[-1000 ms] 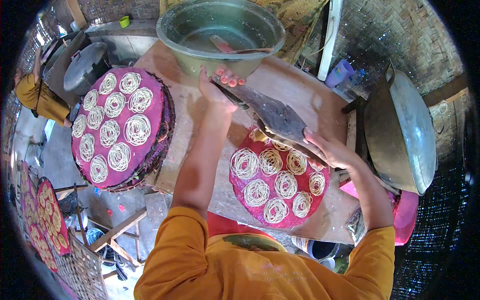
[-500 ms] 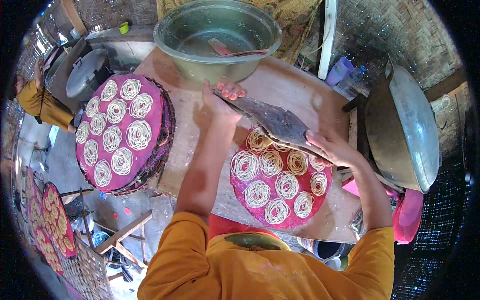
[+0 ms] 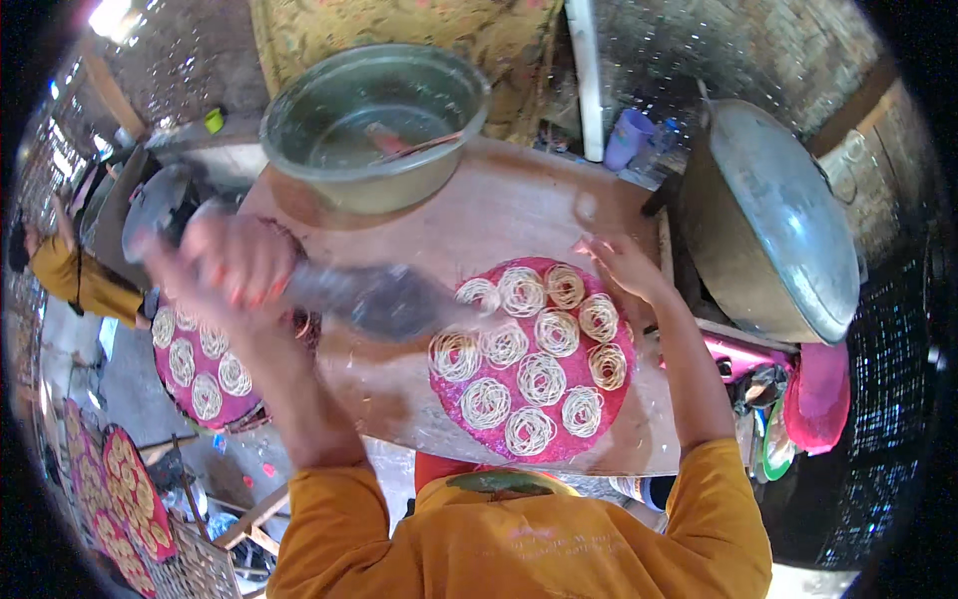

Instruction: The person pipes swirls of dough onto small circular mats using a handheld manual extruder tool.

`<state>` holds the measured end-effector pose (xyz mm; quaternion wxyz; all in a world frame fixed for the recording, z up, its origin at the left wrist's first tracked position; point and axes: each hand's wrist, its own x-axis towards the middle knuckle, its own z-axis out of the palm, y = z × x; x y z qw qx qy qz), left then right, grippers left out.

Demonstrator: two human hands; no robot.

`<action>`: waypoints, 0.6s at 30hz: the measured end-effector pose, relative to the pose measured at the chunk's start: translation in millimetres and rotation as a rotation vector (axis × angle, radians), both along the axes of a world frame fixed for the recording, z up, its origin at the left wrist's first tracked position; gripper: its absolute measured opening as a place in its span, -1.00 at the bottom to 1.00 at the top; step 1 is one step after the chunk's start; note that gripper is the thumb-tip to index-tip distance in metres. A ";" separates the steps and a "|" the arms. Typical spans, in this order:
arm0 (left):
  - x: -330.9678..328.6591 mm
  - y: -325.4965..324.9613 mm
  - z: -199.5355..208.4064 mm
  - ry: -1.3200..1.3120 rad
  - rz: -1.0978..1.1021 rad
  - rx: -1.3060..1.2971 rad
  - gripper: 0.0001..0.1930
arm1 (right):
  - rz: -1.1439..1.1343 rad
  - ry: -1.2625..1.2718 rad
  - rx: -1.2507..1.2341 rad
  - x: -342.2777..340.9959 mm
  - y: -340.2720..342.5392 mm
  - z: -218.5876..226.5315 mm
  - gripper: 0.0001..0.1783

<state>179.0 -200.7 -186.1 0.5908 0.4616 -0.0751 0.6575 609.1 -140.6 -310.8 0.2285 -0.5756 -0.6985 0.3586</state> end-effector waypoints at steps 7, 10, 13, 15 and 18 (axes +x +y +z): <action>13.5 -94.8 -1.2 0.374 0.416 -0.147 -0.22 | -0.091 -0.537 -0.033 58.8 27.6 -94.4 -0.59; 0.4 -108.4 -14.7 0.404 0.489 -0.185 -0.23 | 0.094 -0.551 -0.037 41.0 22.5 -62.3 -0.62; -1.5 -110.5 -12.6 0.412 0.459 -0.136 -0.23 | 0.075 -0.343 -0.088 57.0 27.7 -68.5 -0.67; -4.5 -109.1 -15.5 0.381 0.468 -0.124 -0.23 | 0.114 -0.401 -0.077 63.9 36.5 -78.6 -0.69; -8.0 -106.9 -17.0 0.365 0.423 -0.114 -0.22 | 0.149 -0.424 -0.067 62.0 57.5 -83.1 -0.73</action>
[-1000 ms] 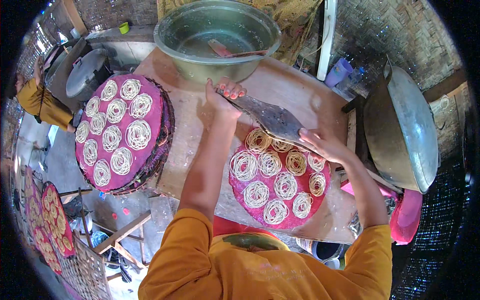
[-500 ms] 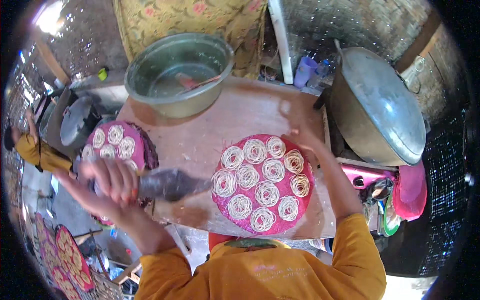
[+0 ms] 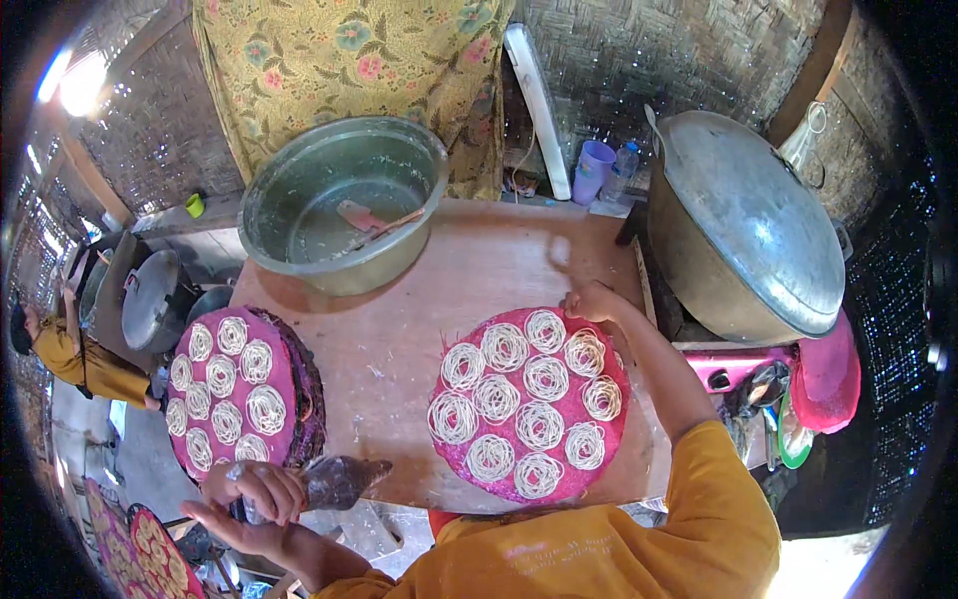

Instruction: The person pipes swirls of dough onto small circular mats using a handheld manual extruder tool.

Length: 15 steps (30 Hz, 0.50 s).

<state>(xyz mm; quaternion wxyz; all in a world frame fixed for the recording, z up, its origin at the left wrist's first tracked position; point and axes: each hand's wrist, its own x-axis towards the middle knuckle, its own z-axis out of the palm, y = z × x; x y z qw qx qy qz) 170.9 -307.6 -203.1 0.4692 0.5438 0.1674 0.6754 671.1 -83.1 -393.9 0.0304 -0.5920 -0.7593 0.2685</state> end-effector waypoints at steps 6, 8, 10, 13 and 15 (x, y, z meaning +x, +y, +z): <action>-2.5 2.3 0.8 -0.049 0.090 -0.014 -0.22 | -0.036 -0.362 0.186 -63.3 94.0 36.8 -0.79; -6.8 11.6 2.2 -0.017 -0.048 0.045 -0.27 | -0.099 -0.332 0.192 -65.6 121.1 50.6 -0.80; -10.8 14.4 3.4 0.011 -0.132 0.028 -0.30 | -0.143 -0.642 0.528 -52.8 154.0 47.4 -0.80; -16.9 19.3 4.7 0.025 -0.152 -0.012 -0.30 | -0.163 -0.735 0.447 -45.2 201.1 50.3 -0.80; -18.4 22.1 5.5 0.032 -0.167 -0.027 -0.30 | -0.216 -0.724 0.513 -43.5 212.1 46.5 -0.76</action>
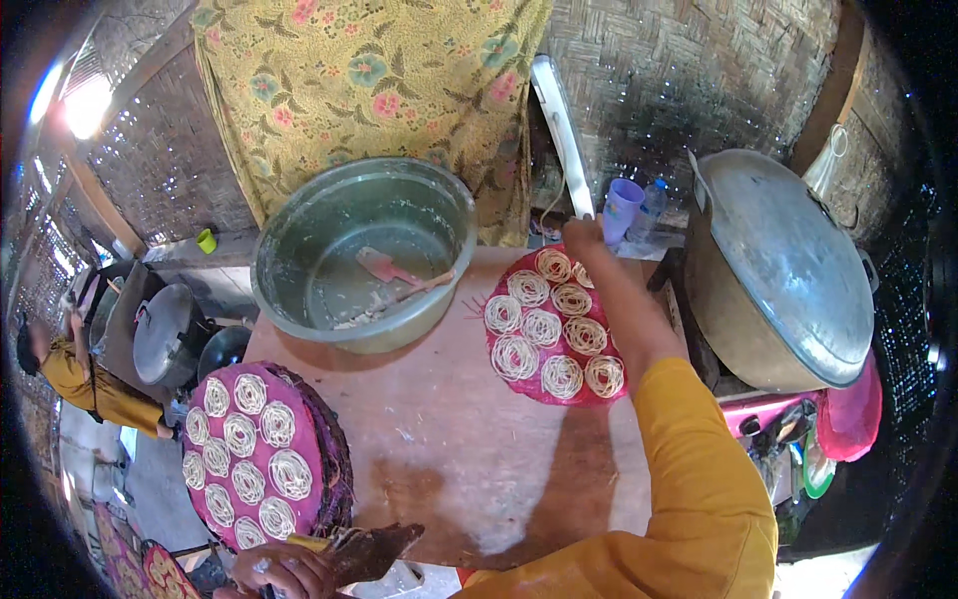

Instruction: The person pipes swirls of dough onto small circular mats using a handheld manual extruder tool.

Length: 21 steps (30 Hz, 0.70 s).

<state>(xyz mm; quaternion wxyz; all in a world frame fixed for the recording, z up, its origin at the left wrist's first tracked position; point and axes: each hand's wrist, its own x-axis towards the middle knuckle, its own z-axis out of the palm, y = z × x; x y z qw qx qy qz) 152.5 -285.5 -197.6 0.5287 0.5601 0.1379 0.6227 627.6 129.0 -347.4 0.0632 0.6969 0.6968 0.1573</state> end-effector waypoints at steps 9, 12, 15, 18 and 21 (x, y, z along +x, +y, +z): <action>15.1 26.7 -5.3 -0.019 -0.093 0.019 -0.31 | 0.439 1.327 -0.587 -147.0 -198.7 41.1 -0.68; 50.6 49.3 9.4 -0.342 -0.017 -0.031 -0.37 | 0.927 1.279 -0.569 -163.7 -334.8 28.9 -0.64; 85.0 64.6 -12.2 -0.412 0.328 -0.426 -0.50 | 0.547 1.505 -0.558 -128.6 -404.1 37.4 -0.60; 117.6 41.3 -67.8 0.943 0.063 -0.147 -0.59 | 0.194 1.427 -0.402 -82.6 -433.4 48.9 -0.62; 158.8 8.5 -111.6 1.156 -0.373 -0.035 -0.32 | 0.350 1.154 -0.404 -56.6 -458.7 87.0 -0.61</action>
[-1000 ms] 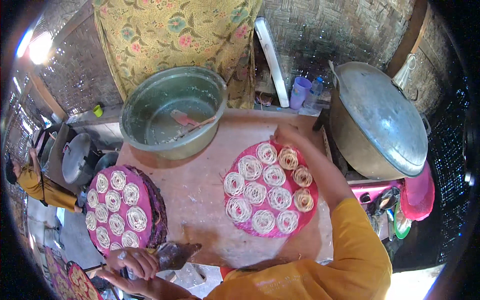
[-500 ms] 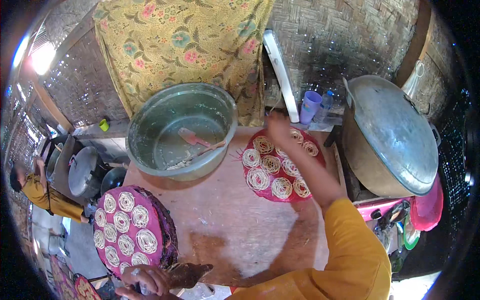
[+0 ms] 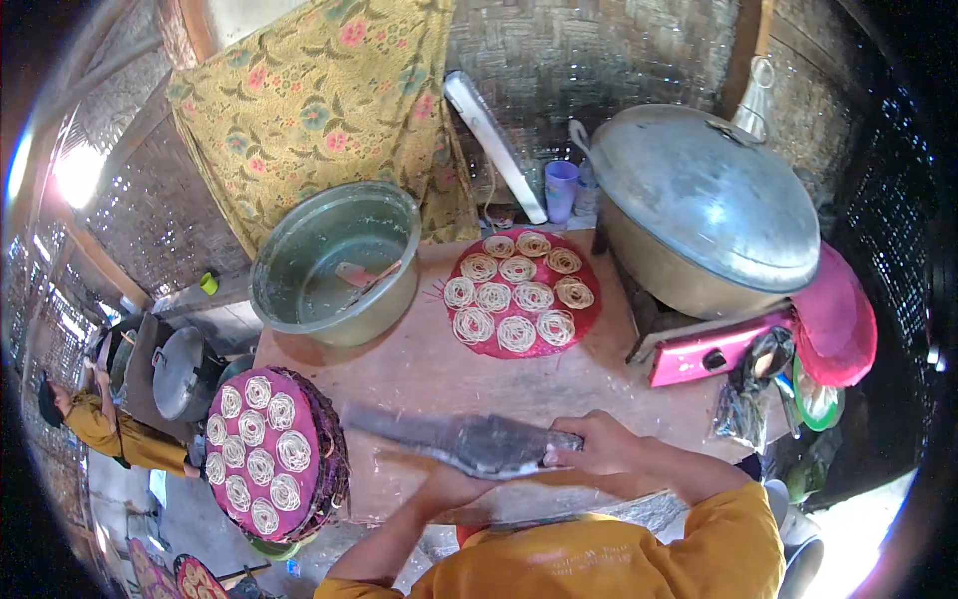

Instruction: The person pipes swirls of dough onto small circular mats using a handheld manual extruder tool.

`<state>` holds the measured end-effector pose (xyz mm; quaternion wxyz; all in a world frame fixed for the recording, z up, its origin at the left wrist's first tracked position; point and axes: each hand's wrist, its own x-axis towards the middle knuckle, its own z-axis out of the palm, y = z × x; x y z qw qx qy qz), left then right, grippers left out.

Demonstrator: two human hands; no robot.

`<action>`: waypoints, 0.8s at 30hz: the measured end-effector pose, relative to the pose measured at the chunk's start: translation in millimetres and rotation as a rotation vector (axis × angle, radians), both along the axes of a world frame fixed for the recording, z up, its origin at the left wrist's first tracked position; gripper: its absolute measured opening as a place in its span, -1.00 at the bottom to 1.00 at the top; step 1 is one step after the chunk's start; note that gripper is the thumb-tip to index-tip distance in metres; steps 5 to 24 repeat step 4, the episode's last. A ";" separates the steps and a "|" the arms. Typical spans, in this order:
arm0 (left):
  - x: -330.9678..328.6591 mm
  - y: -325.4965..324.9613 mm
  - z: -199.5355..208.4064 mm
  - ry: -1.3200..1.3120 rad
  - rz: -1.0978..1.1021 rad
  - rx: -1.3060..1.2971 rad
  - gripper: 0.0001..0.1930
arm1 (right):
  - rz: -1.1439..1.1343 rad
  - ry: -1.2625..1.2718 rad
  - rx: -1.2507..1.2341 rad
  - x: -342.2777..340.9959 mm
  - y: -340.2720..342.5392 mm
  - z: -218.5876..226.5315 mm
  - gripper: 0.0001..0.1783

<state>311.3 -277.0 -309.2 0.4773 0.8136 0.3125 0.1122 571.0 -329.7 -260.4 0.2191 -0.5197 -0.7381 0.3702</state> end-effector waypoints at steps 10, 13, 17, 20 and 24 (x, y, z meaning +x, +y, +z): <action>29.4 -43.7 9.6 -0.032 0.024 -0.522 -0.22 | 0.126 0.029 0.084 35.8 -12.7 -2.3 -0.58; 29.4 -43.7 9.6 -0.032 0.024 -0.522 -0.22 | 0.126 0.029 0.084 35.8 -12.7 -2.3 -0.58; 29.4 -43.7 9.6 -0.032 0.024 -0.522 -0.22 | 0.126 0.029 0.084 35.8 -12.7 -2.3 -0.58; 29.4 -43.7 9.6 -0.032 0.024 -0.522 -0.22 | 0.126 0.029 0.084 35.8 -12.7 -2.3 -0.58; 29.4 -43.7 9.6 -0.032 0.024 -0.522 -0.22 | 0.126 0.029 0.084 35.8 -12.7 -2.3 -0.58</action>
